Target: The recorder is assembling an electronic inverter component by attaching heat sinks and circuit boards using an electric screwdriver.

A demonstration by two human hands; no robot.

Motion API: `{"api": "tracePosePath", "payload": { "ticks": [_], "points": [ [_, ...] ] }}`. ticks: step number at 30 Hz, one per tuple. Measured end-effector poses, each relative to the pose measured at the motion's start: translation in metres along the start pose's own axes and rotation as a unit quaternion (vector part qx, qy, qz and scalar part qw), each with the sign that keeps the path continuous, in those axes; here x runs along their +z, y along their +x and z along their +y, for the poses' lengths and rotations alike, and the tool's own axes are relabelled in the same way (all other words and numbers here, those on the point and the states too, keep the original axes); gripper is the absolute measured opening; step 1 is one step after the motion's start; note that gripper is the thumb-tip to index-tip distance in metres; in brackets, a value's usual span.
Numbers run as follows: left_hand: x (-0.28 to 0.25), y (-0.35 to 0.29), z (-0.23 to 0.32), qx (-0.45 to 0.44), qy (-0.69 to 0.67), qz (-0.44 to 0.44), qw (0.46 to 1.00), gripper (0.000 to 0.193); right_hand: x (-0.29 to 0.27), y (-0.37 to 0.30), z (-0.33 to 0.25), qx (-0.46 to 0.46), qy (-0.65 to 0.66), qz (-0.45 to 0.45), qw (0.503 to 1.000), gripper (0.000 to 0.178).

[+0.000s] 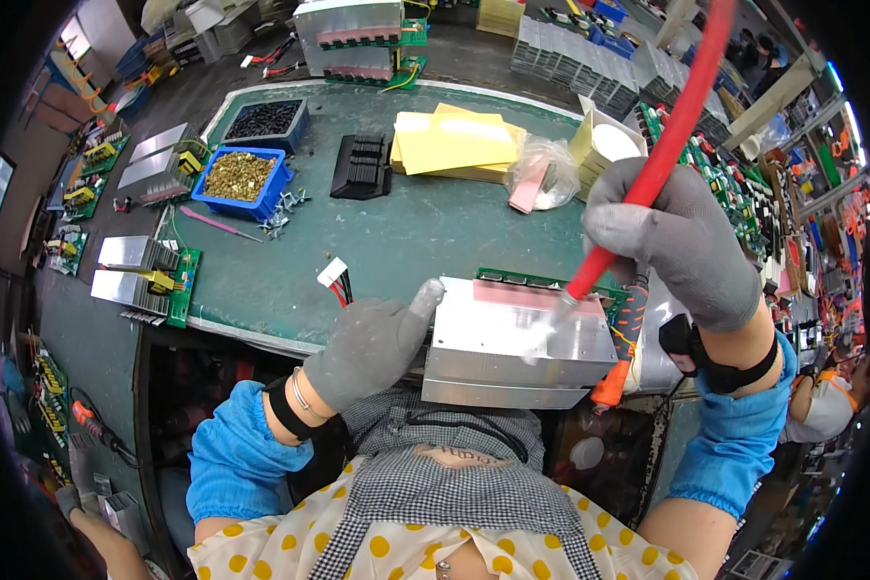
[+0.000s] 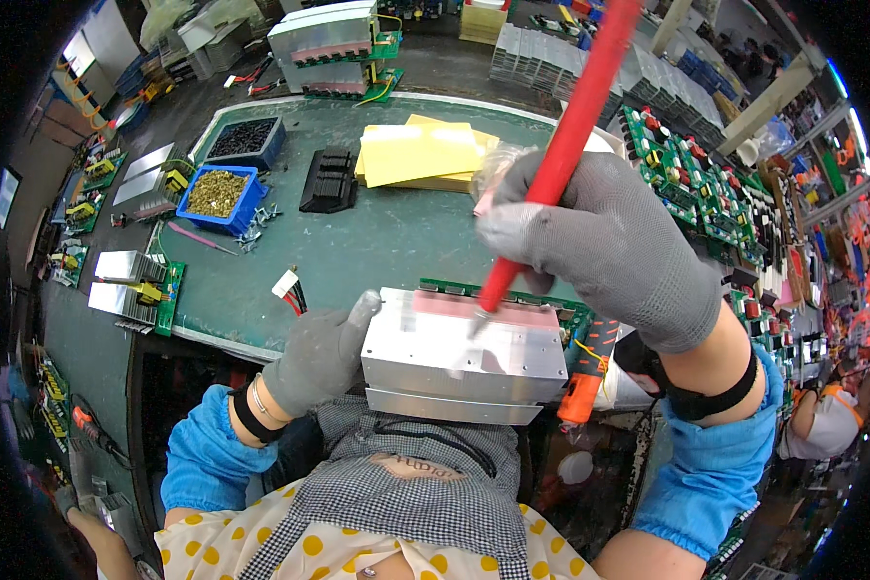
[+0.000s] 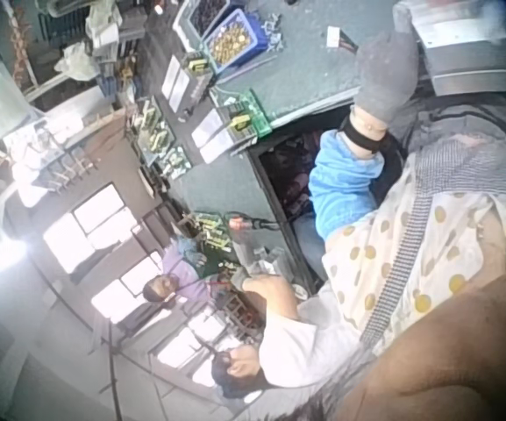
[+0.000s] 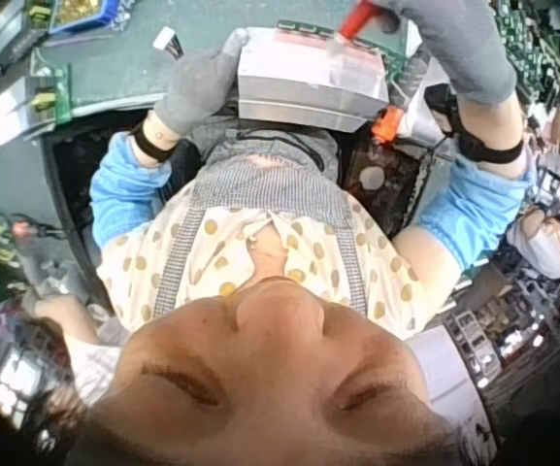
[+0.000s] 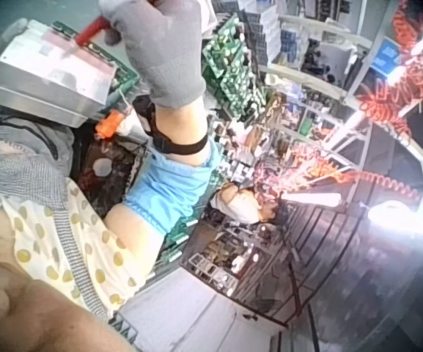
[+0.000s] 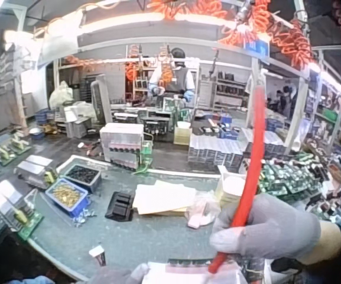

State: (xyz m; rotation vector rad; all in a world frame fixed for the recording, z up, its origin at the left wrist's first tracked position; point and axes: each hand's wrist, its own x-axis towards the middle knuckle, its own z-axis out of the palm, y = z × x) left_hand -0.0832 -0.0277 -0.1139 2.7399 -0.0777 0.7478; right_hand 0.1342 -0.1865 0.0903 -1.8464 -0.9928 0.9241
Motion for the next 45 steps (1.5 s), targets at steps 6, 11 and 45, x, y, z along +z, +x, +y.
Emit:
{"api": "tracePosePath", "payload": {
  "ticks": [6,11,45],
  "points": [
    [0.002,-0.001,0.0,-0.005,0.005,0.003,1.0,0.065,0.018,0.012,0.004,-0.033,0.052,0.004,0.998,0.024],
    [0.0,0.001,0.001,-0.01,0.006,-0.005,1.0,0.064,0.022,0.024,0.011,-0.068,0.041,-0.049,0.996,0.024],
    [0.003,-0.001,-0.002,0.008,-0.022,-0.013,1.0,0.072,-0.018,0.001,0.012,0.011,-0.12,-0.039,0.992,0.03]
  ]
}}
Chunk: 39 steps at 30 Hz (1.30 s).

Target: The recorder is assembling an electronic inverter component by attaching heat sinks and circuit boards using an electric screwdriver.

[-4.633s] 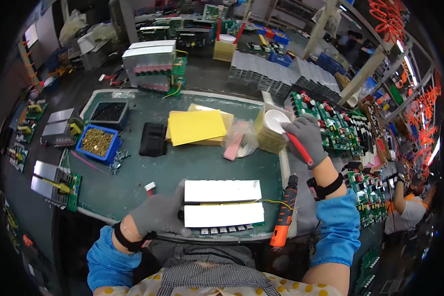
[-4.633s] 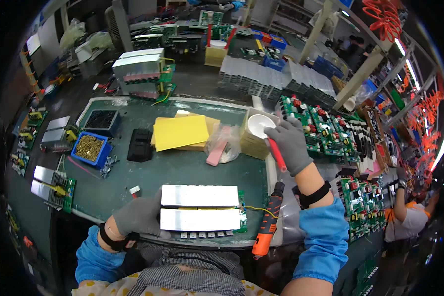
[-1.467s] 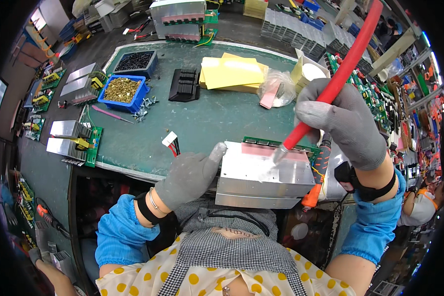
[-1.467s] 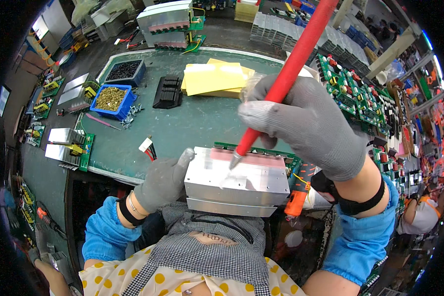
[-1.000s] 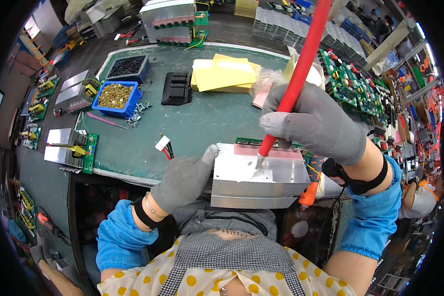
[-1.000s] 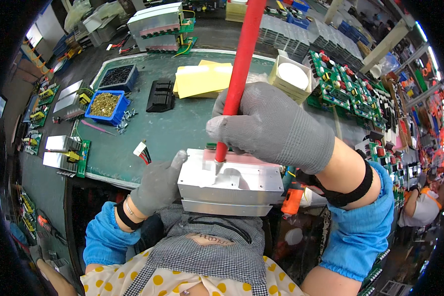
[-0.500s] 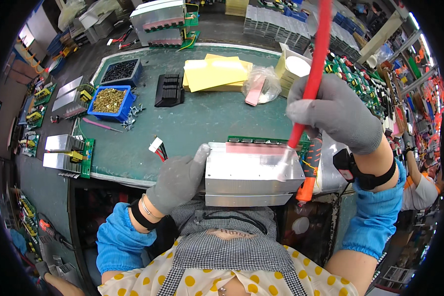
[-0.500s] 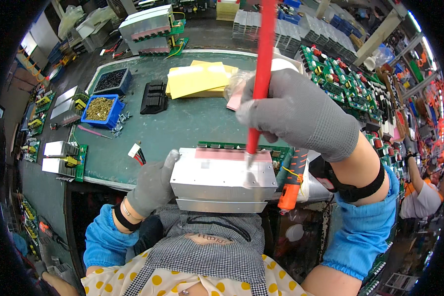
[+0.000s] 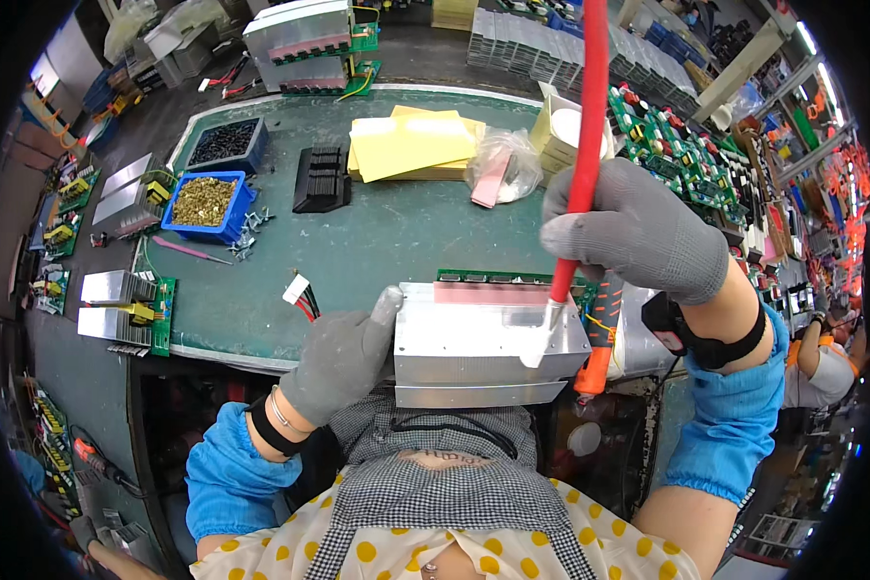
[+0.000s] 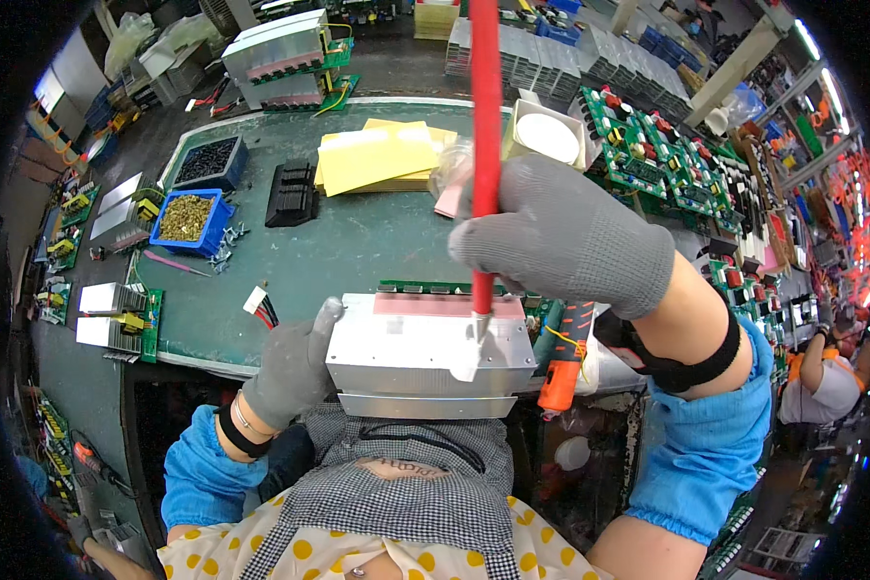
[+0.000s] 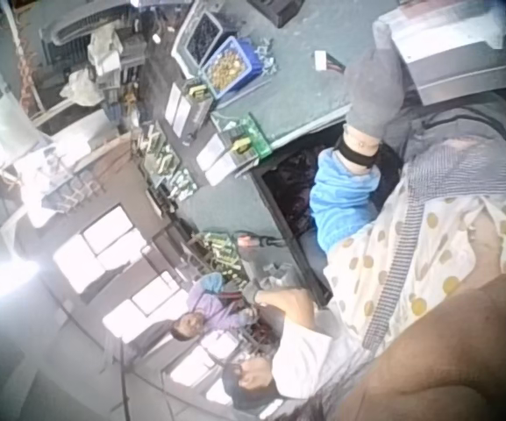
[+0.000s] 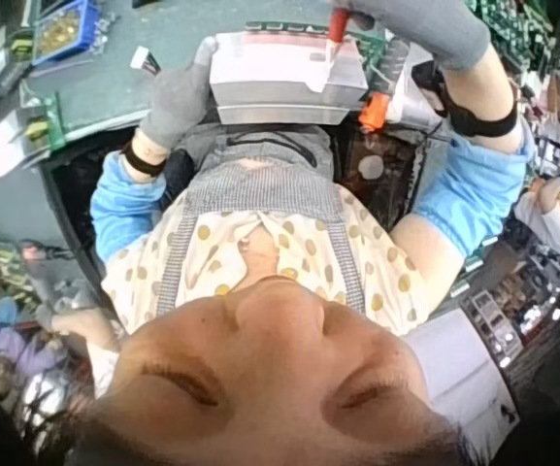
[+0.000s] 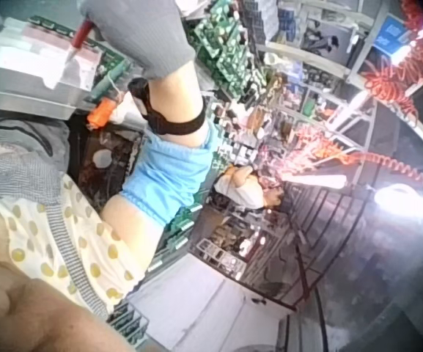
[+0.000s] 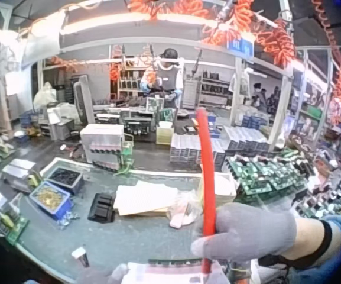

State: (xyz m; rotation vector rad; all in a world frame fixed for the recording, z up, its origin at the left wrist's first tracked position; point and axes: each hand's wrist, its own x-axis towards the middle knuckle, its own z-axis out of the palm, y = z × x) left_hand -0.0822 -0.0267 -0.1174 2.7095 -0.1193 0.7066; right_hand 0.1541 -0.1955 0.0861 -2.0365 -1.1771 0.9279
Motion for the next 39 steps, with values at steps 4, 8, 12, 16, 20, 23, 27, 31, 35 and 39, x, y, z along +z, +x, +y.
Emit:
{"api": "tracePosePath", "payload": {
  "ticks": [4,8,12,16,20,23,27,31,35,39],
  "points": [
    [0.0,0.0,-0.001,-0.007,0.008,-0.019,1.0,0.073,-0.012,-0.007,0.008,0.073,-0.041,-0.006,0.996,0.028],
    [0.0,-0.001,0.0,-0.005,0.01,-0.004,1.0,0.072,-0.017,-0.013,0.013,0.075,-0.037,-0.001,0.996,0.027],
    [0.001,-0.001,0.001,-0.002,0.016,0.0,1.0,0.072,-0.022,-0.025,0.014,0.058,0.036,0.047,0.997,0.026],
    [-0.001,0.0,0.002,-0.013,0.02,0.013,1.0,0.071,-0.017,-0.037,0.031,-0.087,0.189,0.137,0.968,0.026],
    [-0.006,0.0,0.006,-0.043,0.034,-0.023,0.998,0.07,-0.008,-0.043,0.065,-0.157,0.233,0.13,0.951,0.04],
    [-0.009,0.001,0.007,-0.046,0.036,-0.025,0.998,0.069,-0.006,-0.054,0.088,-0.133,0.272,0.128,0.944,0.046],
    [-0.008,0.003,0.007,-0.047,0.036,-0.032,0.998,0.068,0.002,-0.062,0.113,-0.117,0.34,0.119,0.926,0.043],
    [-0.005,0.002,0.006,-0.043,0.022,-0.017,0.999,0.068,0.014,-0.057,0.128,-0.192,0.361,0.05,0.911,0.034],
    [-0.003,-0.001,0.005,-0.042,0.034,-0.024,0.998,0.072,0.018,-0.051,0.137,-0.237,0.398,0.027,0.886,0.036],
    [-0.001,-0.001,0.003,-0.038,0.026,-0.023,0.999,0.079,0.02,-0.049,0.141,-0.255,0.378,0.013,0.89,0.048]
  ]
}}
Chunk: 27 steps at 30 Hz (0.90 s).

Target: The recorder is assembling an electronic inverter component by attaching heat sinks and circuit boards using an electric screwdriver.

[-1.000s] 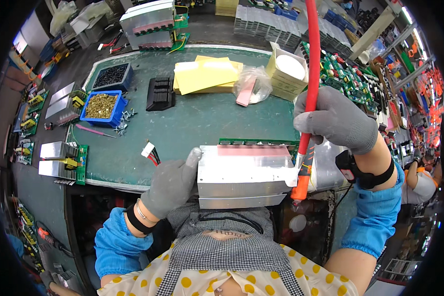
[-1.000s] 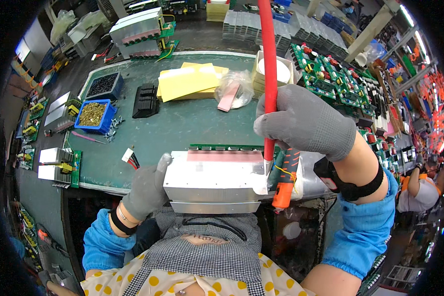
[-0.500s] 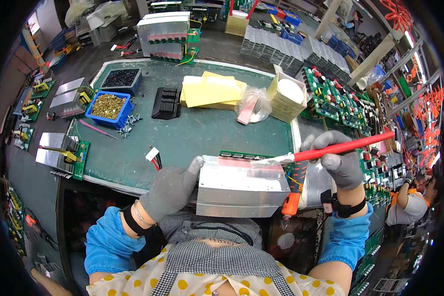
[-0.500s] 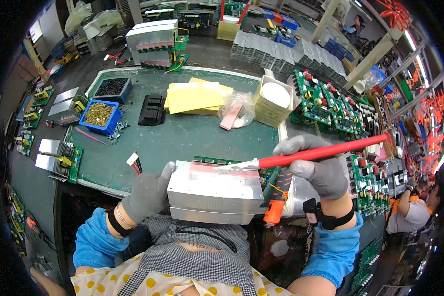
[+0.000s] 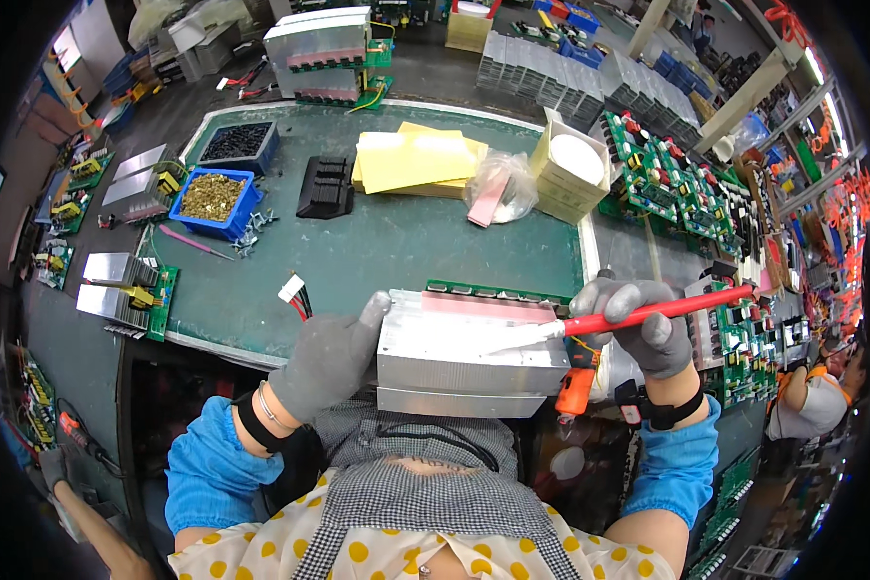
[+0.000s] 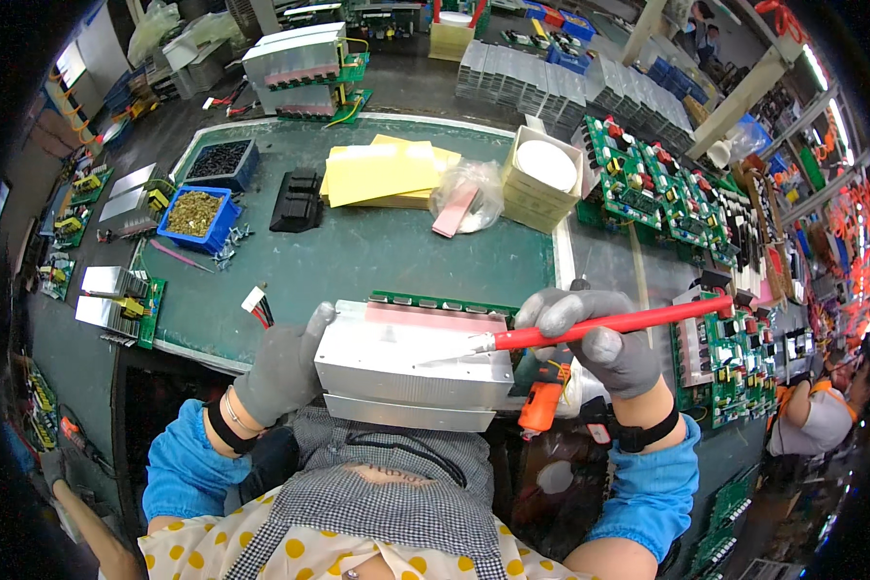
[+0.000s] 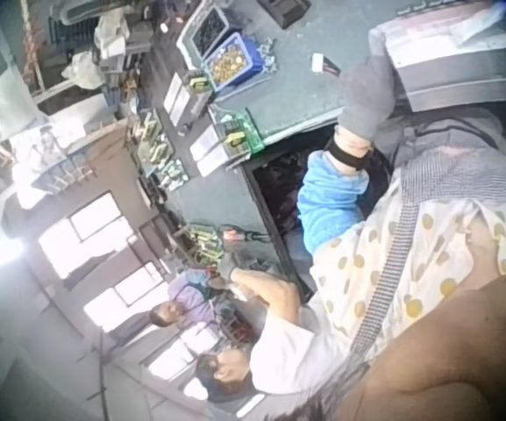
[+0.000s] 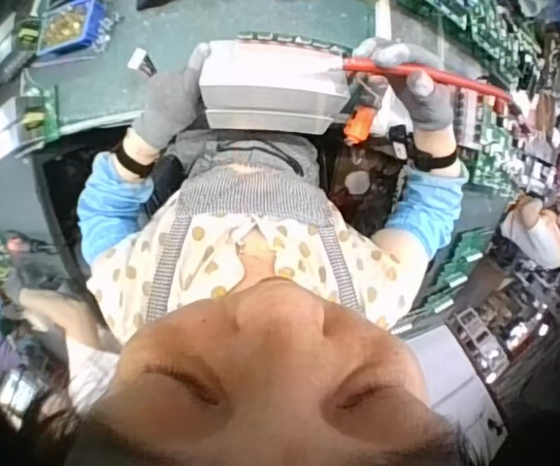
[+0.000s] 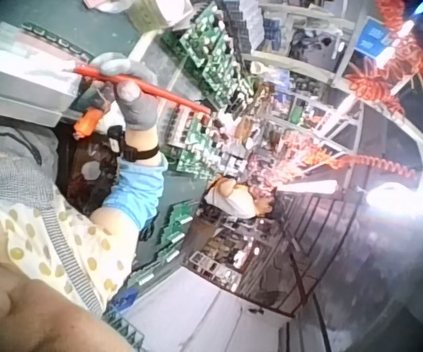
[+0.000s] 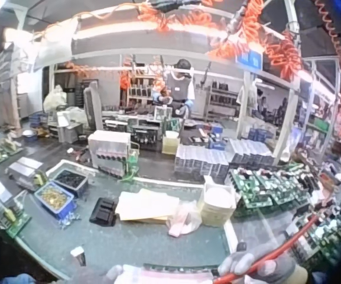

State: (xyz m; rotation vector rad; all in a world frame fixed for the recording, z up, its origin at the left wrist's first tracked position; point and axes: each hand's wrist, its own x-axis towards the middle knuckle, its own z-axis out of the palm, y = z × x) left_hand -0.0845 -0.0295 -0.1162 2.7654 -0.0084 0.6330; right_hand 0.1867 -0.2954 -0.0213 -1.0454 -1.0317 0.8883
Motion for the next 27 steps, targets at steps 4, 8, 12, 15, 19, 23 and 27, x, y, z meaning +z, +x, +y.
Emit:
{"api": "tracePosePath", "payload": {
  "ticks": [4,8,12,15,19,23,27],
  "points": [
    [0.001,0.001,0.0,0.015,-0.005,0.016,1.0,0.086,0.002,0.0,-0.002,0.04,-0.047,0.01,0.998,0.038],
    [0.0,0.002,0.0,0.024,-0.006,0.022,0.999,0.089,0.001,0.006,-0.008,0.048,-0.078,0.009,0.996,0.036],
    [-0.002,0.002,0.001,0.027,-0.006,0.014,1.0,0.09,-0.009,0.013,-0.021,-0.006,-0.153,-0.054,0.987,0.037],
    [-0.002,0.001,0.001,0.021,-0.001,0.01,1.0,0.091,-0.015,0.015,-0.029,-0.027,-0.186,-0.06,0.98,0.04],
    [0.001,0.002,0.0,0.034,0.002,0.024,0.999,0.093,-0.021,0.016,-0.043,-0.003,-0.202,-0.053,0.978,0.041],
    [0.003,0.001,-0.001,0.034,0.012,0.027,0.999,0.095,-0.021,0.021,-0.054,0.029,-0.215,-0.052,0.975,0.043],
    [0.003,0.0,-0.002,0.044,0.0,0.039,0.998,0.097,-0.015,0.029,-0.066,0.05,-0.214,-0.037,0.975,0.043]
  ]
}}
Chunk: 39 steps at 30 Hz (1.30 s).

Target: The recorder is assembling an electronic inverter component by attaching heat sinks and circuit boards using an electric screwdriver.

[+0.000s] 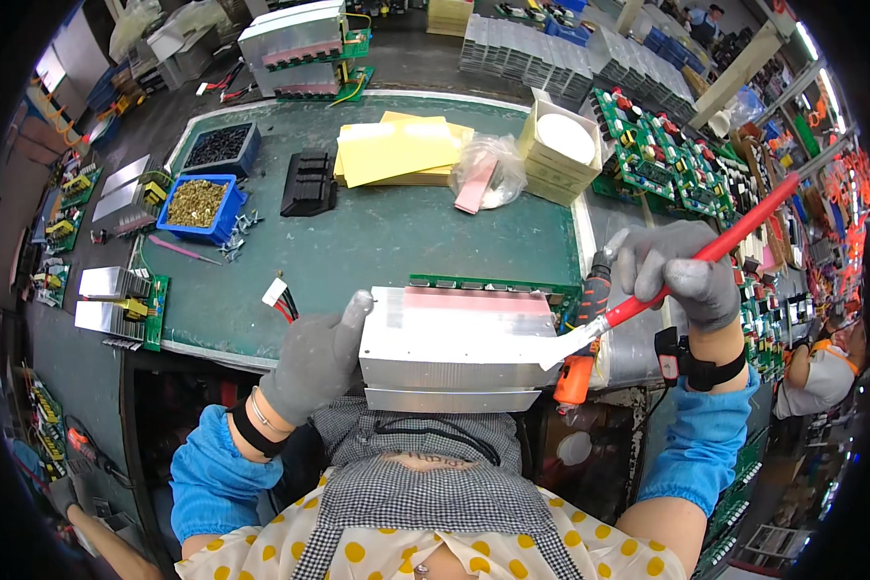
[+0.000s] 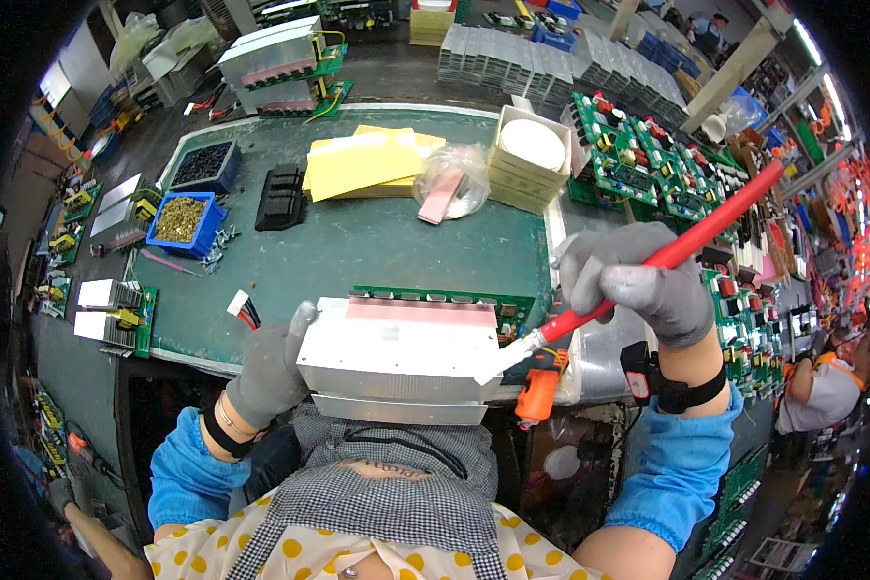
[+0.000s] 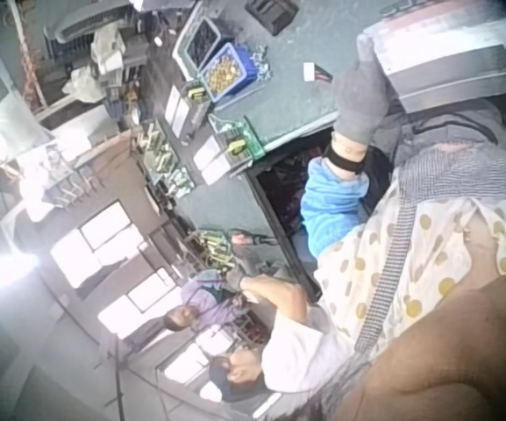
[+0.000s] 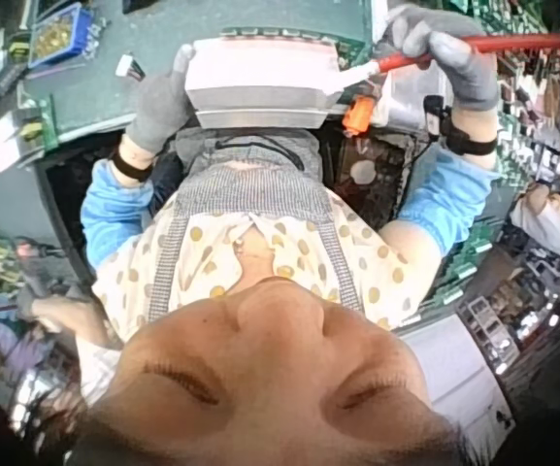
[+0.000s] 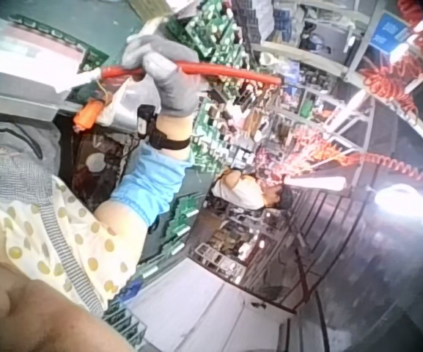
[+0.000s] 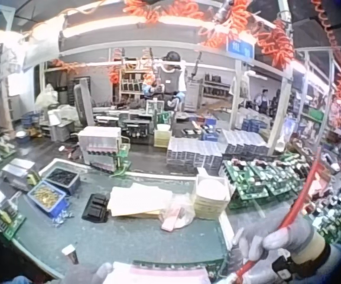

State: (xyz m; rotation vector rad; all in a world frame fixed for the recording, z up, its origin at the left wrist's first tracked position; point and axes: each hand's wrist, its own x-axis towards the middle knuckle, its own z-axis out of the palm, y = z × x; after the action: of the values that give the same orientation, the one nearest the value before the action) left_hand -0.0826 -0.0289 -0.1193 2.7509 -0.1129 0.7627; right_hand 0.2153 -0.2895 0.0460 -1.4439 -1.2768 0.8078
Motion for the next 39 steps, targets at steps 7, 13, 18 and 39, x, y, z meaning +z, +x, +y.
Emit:
{"api": "tracePosePath", "payload": {
  "ticks": [7,13,18,39],
  "points": [
    [-0.001,0.0,0.0,-0.008,0.003,-0.002,1.0,0.093,0.037,0.041,-0.005,-0.037,0.018,0.04,0.998,0.04],
    [-0.007,0.001,0.004,-0.027,-0.004,-0.016,1.0,0.077,0.068,0.084,-0.024,0.034,0.049,-0.019,0.998,0.037],
    [-0.005,0.002,0.003,-0.029,-0.032,-0.001,0.999,0.069,0.079,0.103,-0.03,0.072,0.039,-0.08,0.993,0.034],
    [0.001,0.003,0.001,0.01,-0.017,0.019,1.0,0.081,0.011,0.071,-0.024,0.186,-0.034,-0.099,0.977,0.03]
  ]
}}
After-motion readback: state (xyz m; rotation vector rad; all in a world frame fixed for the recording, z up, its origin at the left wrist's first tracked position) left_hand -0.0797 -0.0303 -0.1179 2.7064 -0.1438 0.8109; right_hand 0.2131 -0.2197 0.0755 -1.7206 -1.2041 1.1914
